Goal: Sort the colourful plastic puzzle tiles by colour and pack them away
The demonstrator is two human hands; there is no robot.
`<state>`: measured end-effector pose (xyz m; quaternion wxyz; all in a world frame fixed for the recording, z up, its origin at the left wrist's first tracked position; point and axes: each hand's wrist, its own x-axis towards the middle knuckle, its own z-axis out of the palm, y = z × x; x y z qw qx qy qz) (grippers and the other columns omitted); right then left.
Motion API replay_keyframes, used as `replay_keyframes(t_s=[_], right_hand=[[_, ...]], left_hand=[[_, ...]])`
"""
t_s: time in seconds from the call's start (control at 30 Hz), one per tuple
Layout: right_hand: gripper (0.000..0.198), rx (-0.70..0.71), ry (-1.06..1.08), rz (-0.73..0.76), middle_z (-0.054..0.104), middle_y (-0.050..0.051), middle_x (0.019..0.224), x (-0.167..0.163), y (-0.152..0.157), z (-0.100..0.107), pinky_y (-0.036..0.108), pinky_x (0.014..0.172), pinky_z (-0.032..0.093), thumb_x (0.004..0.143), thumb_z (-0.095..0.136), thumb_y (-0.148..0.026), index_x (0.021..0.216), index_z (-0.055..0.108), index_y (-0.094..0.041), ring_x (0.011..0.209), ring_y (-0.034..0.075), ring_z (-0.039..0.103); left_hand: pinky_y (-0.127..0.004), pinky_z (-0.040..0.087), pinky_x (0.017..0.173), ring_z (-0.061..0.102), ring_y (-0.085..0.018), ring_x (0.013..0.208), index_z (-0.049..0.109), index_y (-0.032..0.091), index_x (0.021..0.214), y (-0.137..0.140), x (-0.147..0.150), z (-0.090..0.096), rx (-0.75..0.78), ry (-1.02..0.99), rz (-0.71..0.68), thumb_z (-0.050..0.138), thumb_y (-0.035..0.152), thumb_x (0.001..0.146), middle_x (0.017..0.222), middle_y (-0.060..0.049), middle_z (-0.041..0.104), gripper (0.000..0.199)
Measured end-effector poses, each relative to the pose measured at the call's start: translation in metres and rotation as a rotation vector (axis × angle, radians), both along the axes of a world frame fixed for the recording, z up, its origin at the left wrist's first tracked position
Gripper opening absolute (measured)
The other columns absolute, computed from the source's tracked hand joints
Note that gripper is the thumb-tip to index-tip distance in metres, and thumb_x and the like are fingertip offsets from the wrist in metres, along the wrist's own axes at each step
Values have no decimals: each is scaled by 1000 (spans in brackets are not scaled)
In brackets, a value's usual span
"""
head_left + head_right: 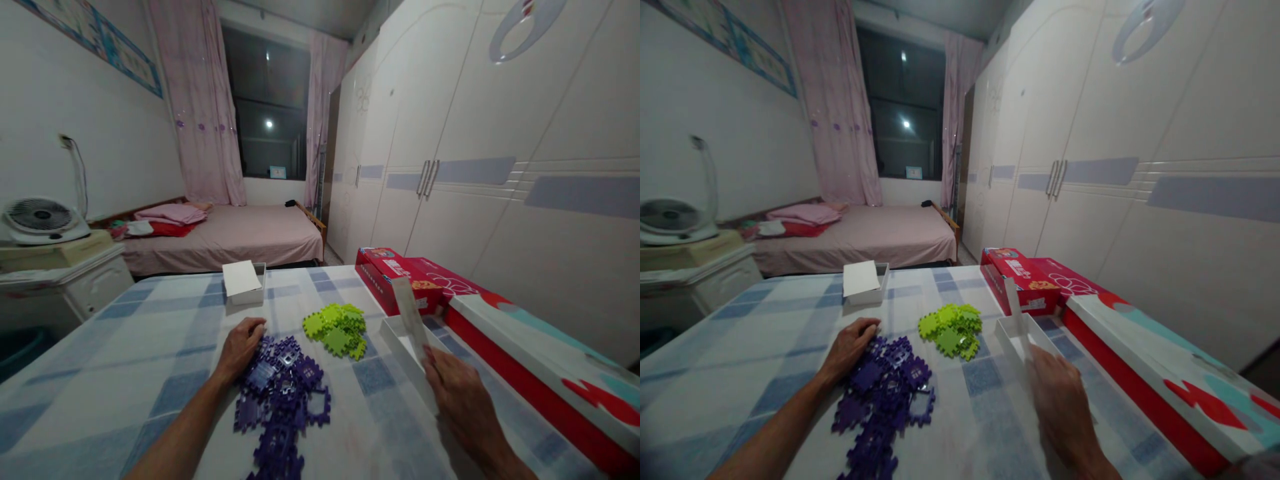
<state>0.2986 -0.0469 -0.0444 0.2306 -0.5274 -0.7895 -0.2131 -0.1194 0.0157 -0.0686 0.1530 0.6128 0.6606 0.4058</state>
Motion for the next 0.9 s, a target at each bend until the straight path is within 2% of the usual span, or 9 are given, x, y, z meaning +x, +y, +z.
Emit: replay_keyframes(t_s=[0.1, 0.2, 0.3, 0.4, 0.5, 0.6, 0.7, 0.8, 0.9], right_hand=[[40, 41, 104, 108, 57, 11, 123, -36, 2, 14, 36, 90, 45, 91, 35, -23, 128, 47, -16, 112, 21, 53], [51, -7, 99, 251, 45, 13, 136, -88, 11, 21, 36, 96, 43, 86, 33, -10, 136, 38, -11, 123, 20, 44], [58, -38, 32, 349, 41, 14, 140, -142, 25, 23, 40, 101, 38, 80, 33, -1, 137, 36, -10, 128, 23, 38], [53, -38, -58, 424, 40, 11, 141, -184, 39, 20, 45, 103, 35, 85, 37, -7, 137, 37, -13, 129, 26, 36], [50, -4, -121, 496, 42, 12, 140, -210, 51, 12, 49, 105, 32, 87, 39, -12, 138, 35, -12, 130, 28, 35], [49, 4, -119, 466, 44, 16, 138, -224, 57, 6, 49, 105, 31, 87, 39, -11, 135, 38, -7, 129, 29, 36], [48, -33, -111, 460, 45, 16, 137, -228, 55, 5, 49, 106, 30, 87, 37, -10, 135, 38, -7, 130, 28, 35], [52, -75, -100, 510, 43, 9, 140, -216, 48, 9, 47, 105, 32, 86, 44, -20, 137, 36, -15, 129, 25, 36], [59, 4, -60, 412, 45, 6, 139, -173, 43, 13, 43, 100, 36, 78, 53, -32, 134, 40, -20, 125, 27, 42]], left_hand=[[-33, 46, 88, 61, -21, 94, 64, 16, 101, -3, 3, 5, 62, -30, 1, 41, 41, 83, 106, -7, 66, 38], [-34, 43, 92, 59, -21, 100, 65, 19, 95, -8, 8, 12, 164, -23, -24, 36, 43, 86, 102, -7, 66, 39], [-36, 44, 91, 59, -22, 96, 66, 20, 88, -13, 11, 13, 229, -67, -100, 32, 43, 87, 95, -7, 67, 41], [-39, 43, 93, 59, -25, 96, 66, 19, 79, -13, 9, 5, 287, -184, -99, 40, 50, 83, 92, -8, 68, 40], [-41, 47, 85, 61, -29, 87, 66, 17, 70, -10, 5, -4, 261, -375, -36, 45, 63, 75, 83, -11, 70, 51], [-39, 50, 79, 64, -28, 81, 67, 14, 73, -7, 4, -5, 185, -627, -56, 40, 73, 72, 79, -11, 71, 65], [-35, 51, 75, 65, -27, 78, 68, 10, 78, -4, 5, 0, 99, -758, -87, 51, 68, 70, 76, -10, 71, 60], [-32, 52, 70, 66, -24, 78, 66, 9, 87, 1, 2, 3, 129, -949, 52, 59, 52, 72, 82, -9, 71, 46], [-28, 53, 70, 67, -18, 79, 63, 13, 100, 6, -9, 4, 227, -1246, 222, 52, 35, 80, 87, -6, 71, 32]])
